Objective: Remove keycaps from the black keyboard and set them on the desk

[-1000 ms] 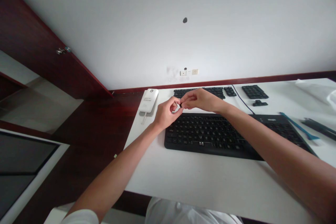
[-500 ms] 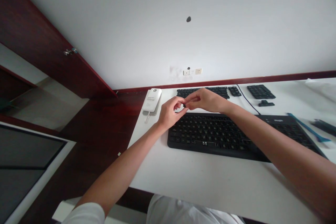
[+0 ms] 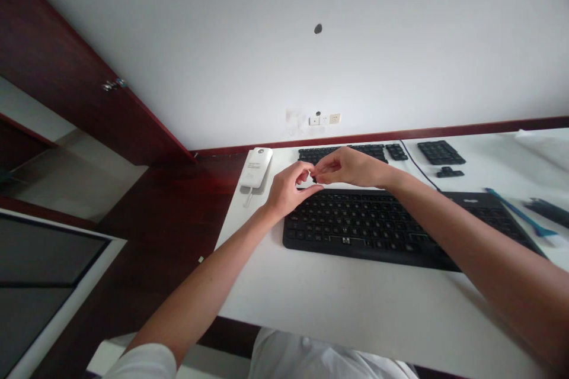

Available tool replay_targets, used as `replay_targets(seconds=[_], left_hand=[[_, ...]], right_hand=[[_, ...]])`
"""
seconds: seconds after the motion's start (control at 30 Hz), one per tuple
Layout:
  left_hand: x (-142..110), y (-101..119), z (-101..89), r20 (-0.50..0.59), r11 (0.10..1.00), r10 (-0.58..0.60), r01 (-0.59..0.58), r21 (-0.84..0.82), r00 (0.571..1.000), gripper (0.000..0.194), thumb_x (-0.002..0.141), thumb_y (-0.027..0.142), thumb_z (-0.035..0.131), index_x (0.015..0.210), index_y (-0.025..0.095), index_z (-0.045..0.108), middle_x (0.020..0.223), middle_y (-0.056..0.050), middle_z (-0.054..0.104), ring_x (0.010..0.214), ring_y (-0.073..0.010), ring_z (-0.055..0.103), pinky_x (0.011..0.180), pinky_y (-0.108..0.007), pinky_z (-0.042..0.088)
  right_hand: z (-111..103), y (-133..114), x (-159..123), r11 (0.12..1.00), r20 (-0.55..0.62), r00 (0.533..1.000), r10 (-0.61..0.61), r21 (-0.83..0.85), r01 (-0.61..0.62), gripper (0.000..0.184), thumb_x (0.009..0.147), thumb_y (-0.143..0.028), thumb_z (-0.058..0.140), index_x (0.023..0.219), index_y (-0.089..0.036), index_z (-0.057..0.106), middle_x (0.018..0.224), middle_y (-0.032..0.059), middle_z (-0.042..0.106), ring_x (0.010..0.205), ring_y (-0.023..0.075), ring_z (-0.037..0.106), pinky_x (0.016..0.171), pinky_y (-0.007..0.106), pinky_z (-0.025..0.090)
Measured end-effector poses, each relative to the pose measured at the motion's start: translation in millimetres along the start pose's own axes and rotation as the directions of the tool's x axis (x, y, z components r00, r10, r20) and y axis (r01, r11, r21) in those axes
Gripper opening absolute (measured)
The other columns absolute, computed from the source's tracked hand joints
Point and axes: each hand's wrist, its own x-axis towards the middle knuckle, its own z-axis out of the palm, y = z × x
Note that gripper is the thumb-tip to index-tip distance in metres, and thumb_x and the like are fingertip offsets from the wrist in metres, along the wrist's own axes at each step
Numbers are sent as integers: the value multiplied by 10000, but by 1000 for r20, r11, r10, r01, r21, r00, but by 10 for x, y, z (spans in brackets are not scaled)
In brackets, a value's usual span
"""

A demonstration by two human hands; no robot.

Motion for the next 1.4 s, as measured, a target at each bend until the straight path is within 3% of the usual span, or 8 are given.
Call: replay_targets(seconds=[0.1, 0.23, 0.33, 0.47, 0.7, 0.8, 1.0, 1.4], left_hand=[[2, -84, 18, 14, 993, -86, 87, -82, 996, 539, 790, 390, 883, 1201, 253, 562, 857, 41, 553, 706, -112, 507, 672, -225, 455], [16, -176, 29, -59, 978, -150, 139, -158, 987, 384, 897, 329, 765, 1195, 239, 540, 810, 46, 509, 686, -107, 497, 648, -214, 441], [21, -208, 30, -79, 970, -179, 163, -180, 981, 249, 966, 301, 651, 1174, 225, 538, 790, 41, 501, 675, -109, 493, 638, -216, 427], [17, -240, 43, -62, 964, -221, 208, -166, 973, 171, 956, 267, 617, 1110, 218, 561, 802, 36, 536, 689, -110, 513, 644, -215, 428], [-12, -273, 81, -56, 969, -215, 206, -133, 975, 177, 900, 174, 595, 1072, 214, 587, 792, 47, 520, 633, -94, 491, 624, -217, 423], [-22, -280, 83, -53, 974, -187, 178, -139, 981, 176, 900, 164, 594, 1070, 211, 588, 793, 47, 519, 622, -90, 483, 616, -218, 412], [-15, -266, 72, -40, 974, -190, 183, -137, 981, 195, 890, 135, 581, 1069, 209, 599, 811, 39, 536, 607, -84, 478, 617, -214, 406], [-14, -280, 79, -26, 973, -184, 179, -149, 982, 183, 878, 131, 579, 1032, 189, 658, 813, 22, 552, 637, -96, 489, 641, -226, 430]], right_hand=[[-54, 48, 0, 988, -127, 992, 26, -147, -45, 233, 798, -290, 728, 987, -200, 829, 901, 43, 806, 869, 246, 730, 740, 335, 540], [-115, 68, -38, 967, -225, 974, -6, -251, -51, 211, 770, -182, 723, 957, -195, 820, 875, 53, 804, 841, 251, 742, 770, 354, 561], [-42, -29, -108, 946, -145, 988, -52, -325, 3, 215, 760, -129, 703, 929, -199, 815, 873, 37, 802, 813, 234, 745, 756, 341, 562], [243, -196, -208, 919, 33, 996, -82, -383, 89, 247, 757, -79, 674, 903, -222, 813, 833, 16, 791, 779, 217, 740, 729, 321, 558], [699, -255, -341, 863, 182, 979, -90, -476, 168, 248, 758, -56, 687, 861, -248, 805, 822, 40, 772, 724, 226, 722, 646, 316, 486], [735, -286, -367, 864, 224, 971, -87, -469, 186, 233, 777, -49, 680, 817, -245, 797, 782, 41, 766, 722, 227, 727, 641, 302, 470], [700, -394, -355, 814, 343, 938, 44, -557, 166, 278, 871, -93, 591, 959, -239, 810, 902, 51, 796, 868, 240, 759, 738, 284, 485], [722, -318, -355, 854, 301, 949, 94, -515, 79, 268, 869, -117, 630, 1000, -247, 823, 911, 40, 805, 862, 237, 766, 761, 288, 525]])
